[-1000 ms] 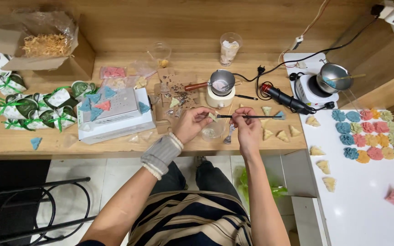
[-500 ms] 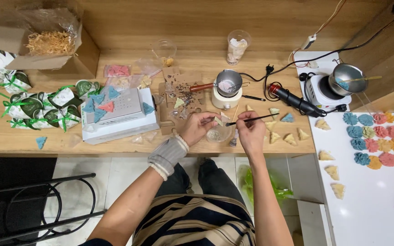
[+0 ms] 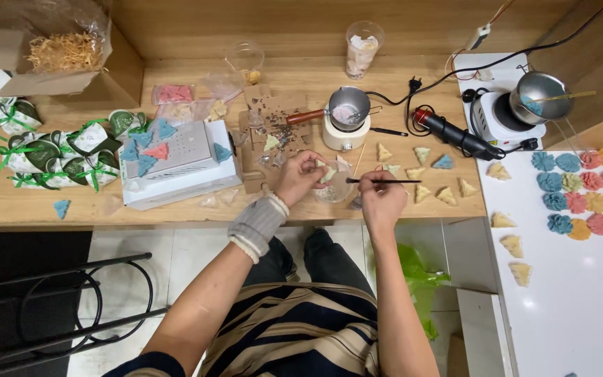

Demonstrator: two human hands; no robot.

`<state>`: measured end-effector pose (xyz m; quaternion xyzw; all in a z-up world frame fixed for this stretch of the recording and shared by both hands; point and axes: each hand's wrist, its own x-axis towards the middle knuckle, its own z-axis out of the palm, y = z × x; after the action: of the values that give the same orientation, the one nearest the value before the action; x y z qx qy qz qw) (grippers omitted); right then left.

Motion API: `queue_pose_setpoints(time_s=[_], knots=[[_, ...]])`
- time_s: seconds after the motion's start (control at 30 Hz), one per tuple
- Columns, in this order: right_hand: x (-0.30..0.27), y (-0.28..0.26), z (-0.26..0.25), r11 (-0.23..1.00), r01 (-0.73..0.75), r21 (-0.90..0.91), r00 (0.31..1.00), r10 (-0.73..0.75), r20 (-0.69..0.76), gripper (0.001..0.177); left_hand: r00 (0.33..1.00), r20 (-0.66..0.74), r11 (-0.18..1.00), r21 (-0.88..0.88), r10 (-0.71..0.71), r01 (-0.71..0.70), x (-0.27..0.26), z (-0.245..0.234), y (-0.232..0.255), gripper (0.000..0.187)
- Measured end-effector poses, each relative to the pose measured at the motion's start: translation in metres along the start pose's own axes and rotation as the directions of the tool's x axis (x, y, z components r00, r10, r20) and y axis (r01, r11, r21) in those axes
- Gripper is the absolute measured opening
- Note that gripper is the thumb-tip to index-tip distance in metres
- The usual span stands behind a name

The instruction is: Decorating and assembling small triangle-shaped wax pieces at a craft station.

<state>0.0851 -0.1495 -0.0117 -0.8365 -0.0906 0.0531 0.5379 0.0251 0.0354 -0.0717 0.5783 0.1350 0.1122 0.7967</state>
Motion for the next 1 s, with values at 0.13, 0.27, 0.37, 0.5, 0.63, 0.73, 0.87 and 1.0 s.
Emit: queue_pose_setpoints(time_s=[0.13, 0.27, 0.37, 0.5, 0.63, 0.73, 0.87, 1.0], knots=[[-0.002, 0.001, 0.000, 0.928, 0.075, 0.364, 0.997, -0.069, -0.029, 0.007, 0.999, 0.045, 0.994, 0.107, -0.019, 0.014, -0.003, 0.002, 0.002, 0.016], [0.005, 0.005, 0.001, 0.962, 0.059, 0.267, 0.997, -0.069, 0.029, 0.006, 0.995, 0.099, 0.996, 0.080, 0.034, -0.042, -0.003, -0.005, 0.006, 0.016], [0.006, -0.002, -0.004, 0.960, 0.103, 0.259, 0.994, -0.109, 0.009, 0.006, 0.991, 0.115, 0.984, 0.159, 0.068, -0.086, -0.008, -0.006, 0.008, 0.018], [0.020, 0.011, 0.002, 0.901, -0.007, 0.435, 0.965, -0.108, 0.238, 0.011, 0.976, 0.162, 0.906, 0.373, 0.148, -0.199, -0.016, 0.003, 0.032, 0.019], [0.016, -0.003, -0.003, 0.962, -0.016, 0.273, 1.000, 0.010, 0.023, 0.007, 0.975, 0.186, 0.876, 0.442, 0.124, -0.196, -0.023, 0.010, 0.048, 0.019], [0.014, -0.006, -0.008, 0.906, 0.030, 0.422, 0.965, -0.136, 0.224, 0.008, 0.992, 0.122, 0.814, 0.575, 0.013, -0.082, -0.021, 0.013, 0.048, 0.019], [0.014, 0.008, -0.006, 0.967, 0.045, 0.252, 0.988, -0.080, 0.131, 0.015, 0.974, 0.193, 0.899, 0.396, 0.120, -0.189, -0.020, 0.004, 0.039, 0.017], [0.020, 0.024, -0.009, 0.915, 0.041, 0.402, 0.958, -0.150, 0.243, 0.016, 0.969, 0.216, 0.911, 0.362, 0.121, -0.195, -0.017, 0.008, 0.042, 0.016]])
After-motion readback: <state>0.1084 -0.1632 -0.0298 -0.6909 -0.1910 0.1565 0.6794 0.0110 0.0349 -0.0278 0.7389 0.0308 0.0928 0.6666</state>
